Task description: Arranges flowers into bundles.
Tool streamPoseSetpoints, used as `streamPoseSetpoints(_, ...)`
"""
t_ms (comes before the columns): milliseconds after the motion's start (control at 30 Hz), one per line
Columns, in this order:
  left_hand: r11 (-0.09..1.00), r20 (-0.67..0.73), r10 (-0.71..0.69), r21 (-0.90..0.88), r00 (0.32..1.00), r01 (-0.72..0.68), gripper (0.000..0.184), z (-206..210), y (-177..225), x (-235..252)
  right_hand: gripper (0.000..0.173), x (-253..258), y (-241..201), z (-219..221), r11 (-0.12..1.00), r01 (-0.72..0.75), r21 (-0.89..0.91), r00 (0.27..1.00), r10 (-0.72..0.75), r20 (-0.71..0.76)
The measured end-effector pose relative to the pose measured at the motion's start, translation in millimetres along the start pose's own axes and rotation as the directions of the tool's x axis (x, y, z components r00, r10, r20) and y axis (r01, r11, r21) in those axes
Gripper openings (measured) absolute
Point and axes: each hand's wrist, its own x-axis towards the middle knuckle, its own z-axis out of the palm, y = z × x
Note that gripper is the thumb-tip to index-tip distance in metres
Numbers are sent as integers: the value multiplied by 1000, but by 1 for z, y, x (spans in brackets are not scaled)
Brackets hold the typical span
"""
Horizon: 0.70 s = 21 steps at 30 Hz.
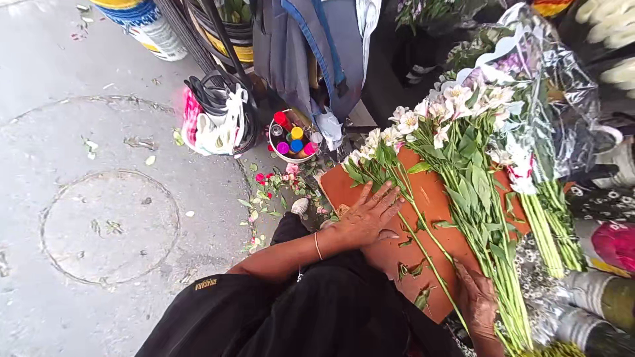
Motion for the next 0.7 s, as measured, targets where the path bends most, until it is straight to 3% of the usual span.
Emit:
streamPoseSetpoints(133,1000,33,-10,18,999,10,89,14,5,24,32,-9,2,-8,1000,15,7,998,-15,55)
streamPoseSetpoints(433,1000,235,-1,-9,972,3,83,34,-4,35,28,-3,-14,-25,1000,17,2,991,-17,136)
streamPoseSetpoints(700,999,229,-7,47,973,-4,81,36,2,28,31,3,-13,-36,1000,-4,-6,958,6,287)
